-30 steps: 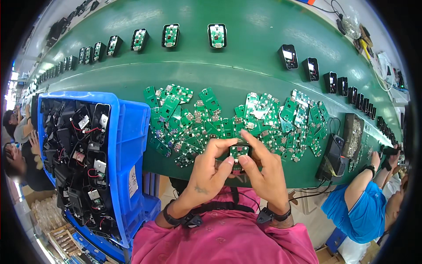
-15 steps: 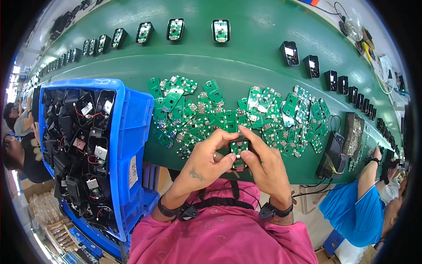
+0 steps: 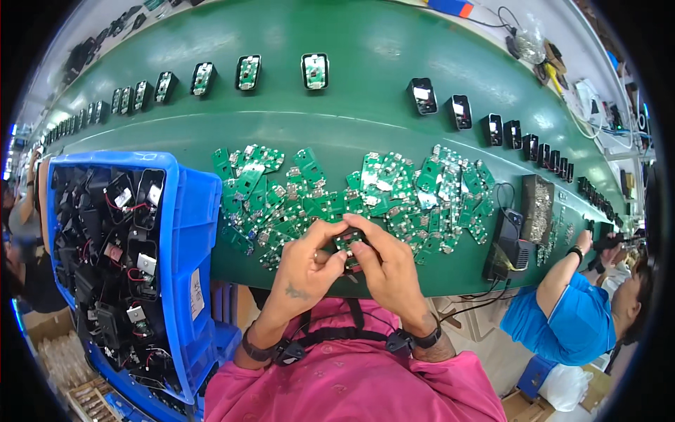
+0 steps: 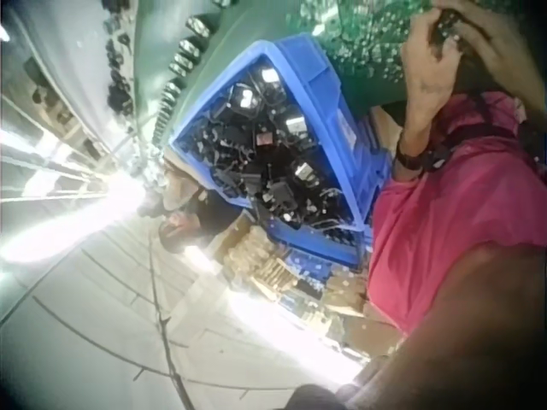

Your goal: Assembling small electronic components by hand on a factory production line.

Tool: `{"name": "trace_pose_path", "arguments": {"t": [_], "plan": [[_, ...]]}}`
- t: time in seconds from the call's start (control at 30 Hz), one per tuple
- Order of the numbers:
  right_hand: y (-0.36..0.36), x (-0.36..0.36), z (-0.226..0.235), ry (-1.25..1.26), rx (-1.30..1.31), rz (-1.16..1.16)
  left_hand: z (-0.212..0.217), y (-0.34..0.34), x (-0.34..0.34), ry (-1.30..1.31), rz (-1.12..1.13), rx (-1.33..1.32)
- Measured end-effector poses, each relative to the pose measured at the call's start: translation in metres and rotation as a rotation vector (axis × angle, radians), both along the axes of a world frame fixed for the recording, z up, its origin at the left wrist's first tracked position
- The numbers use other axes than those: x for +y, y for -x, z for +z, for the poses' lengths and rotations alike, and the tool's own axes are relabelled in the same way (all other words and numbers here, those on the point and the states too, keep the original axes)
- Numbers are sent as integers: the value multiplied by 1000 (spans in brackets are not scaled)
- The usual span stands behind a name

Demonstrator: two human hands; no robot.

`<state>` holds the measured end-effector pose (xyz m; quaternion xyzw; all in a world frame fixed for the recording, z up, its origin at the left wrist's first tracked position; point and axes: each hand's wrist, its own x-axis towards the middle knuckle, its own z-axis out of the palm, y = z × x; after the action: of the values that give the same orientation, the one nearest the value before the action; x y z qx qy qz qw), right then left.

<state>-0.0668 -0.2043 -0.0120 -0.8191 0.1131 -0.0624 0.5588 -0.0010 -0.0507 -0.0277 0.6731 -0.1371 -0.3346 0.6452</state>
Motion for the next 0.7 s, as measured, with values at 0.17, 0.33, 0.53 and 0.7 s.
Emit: {"name": "trace_pose_path", "arguments": {"t": [0.17,0.33,0.53,0.7], "plan": [[-9,2,5,-49,58,8,7,-6,-1,43,50,-6],[-7,-4,22,-161,183,5,15,-21,-2,245,20,319],[-2,-5,17,-458,116,91,8,-26,10,348,76,665],[-1,0,21,-393,155,90,2,-25,18,457,10,816]]}}
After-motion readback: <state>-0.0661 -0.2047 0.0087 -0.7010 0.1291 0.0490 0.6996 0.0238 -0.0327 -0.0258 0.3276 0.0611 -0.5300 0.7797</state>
